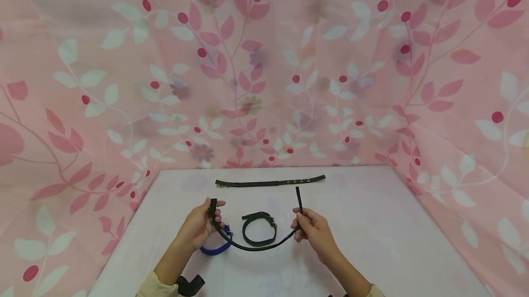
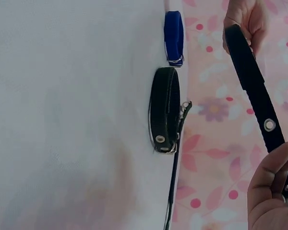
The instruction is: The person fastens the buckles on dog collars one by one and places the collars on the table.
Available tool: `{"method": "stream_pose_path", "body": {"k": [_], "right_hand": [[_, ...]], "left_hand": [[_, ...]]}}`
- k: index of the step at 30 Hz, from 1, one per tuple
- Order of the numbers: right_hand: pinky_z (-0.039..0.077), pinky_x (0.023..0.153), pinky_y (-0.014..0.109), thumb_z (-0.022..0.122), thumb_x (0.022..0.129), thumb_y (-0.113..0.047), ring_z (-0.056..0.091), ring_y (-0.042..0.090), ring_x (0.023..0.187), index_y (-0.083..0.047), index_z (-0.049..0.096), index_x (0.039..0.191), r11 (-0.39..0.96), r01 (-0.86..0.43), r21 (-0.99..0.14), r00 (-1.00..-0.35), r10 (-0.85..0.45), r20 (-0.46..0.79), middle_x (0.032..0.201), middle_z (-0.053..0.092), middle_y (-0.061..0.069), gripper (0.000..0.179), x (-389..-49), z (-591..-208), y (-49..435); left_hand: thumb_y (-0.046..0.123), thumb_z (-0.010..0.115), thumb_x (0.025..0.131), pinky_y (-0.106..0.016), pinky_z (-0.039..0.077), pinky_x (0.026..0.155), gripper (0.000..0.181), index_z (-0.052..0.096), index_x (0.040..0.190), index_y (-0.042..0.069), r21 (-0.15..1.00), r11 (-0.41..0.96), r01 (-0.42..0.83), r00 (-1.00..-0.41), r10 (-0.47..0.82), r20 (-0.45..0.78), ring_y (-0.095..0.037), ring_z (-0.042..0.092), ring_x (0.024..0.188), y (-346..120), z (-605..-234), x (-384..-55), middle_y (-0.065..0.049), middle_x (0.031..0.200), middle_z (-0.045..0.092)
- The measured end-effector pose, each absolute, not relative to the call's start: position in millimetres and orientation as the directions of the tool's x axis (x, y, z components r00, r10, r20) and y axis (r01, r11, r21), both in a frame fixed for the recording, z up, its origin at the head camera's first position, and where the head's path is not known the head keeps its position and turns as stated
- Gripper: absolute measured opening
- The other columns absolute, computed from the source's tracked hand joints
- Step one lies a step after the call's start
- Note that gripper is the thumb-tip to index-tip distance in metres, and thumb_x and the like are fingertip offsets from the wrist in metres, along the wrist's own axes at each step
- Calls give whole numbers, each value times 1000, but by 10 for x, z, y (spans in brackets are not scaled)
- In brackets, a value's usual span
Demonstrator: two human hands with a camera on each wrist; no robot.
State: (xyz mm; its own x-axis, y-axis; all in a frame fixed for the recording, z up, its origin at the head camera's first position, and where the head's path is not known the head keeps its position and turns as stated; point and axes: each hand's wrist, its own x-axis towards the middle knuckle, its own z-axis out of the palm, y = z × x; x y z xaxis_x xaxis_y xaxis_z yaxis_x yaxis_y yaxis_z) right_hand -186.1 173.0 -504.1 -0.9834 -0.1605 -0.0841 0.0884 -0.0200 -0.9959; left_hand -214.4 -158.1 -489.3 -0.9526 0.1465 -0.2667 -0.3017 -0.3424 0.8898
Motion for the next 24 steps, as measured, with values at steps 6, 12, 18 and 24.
{"method": "stream_pose_path", "body": {"k": [6,12,18,24], "right_hand": [[54,69,25,59,100,-25,62,13,73,2,59,125,41,50,-998,-998,-41,-51,95,70,12,37,-1873,-4996,1727],[57,74,28,63,98,-21,68,20,76,1,65,122,131,-58,-990,-998,-29,54,80,65,7,33,-1843,-4956,1714],[57,60,33,52,104,-27,55,11,54,0,57,130,74,-99,-992,-984,-154,87,62,50,1,38,-1827,-4921,1686],[44,52,24,49,105,-27,39,7,52,-1,50,125,-7,-31,-999,-993,-115,32,69,40,-2,33,-1841,-4877,1675]], "left_hand": [[27,31,109,-36,51,79,44,47,131,-7,908,-329,-258,-964,146,-221,-15,45,76,-1550,-4844,-2100,-1,85,45],[32,41,107,-37,55,79,36,51,124,1,915,-349,-205,-973,173,-152,-16,52,75,-1523,-4813,-2064,-2,85,52],[31,46,106,-38,58,80,33,51,122,3,909,-379,-177,-973,204,-104,-15,57,71,-1485,-4772,-2042,-3,83,55],[34,50,104,-39,58,81,41,51,125,-1,937,-329,-117,-971,237,-38,-15,59,71,-1453,-4721,-2040,-4,82,56]]}}
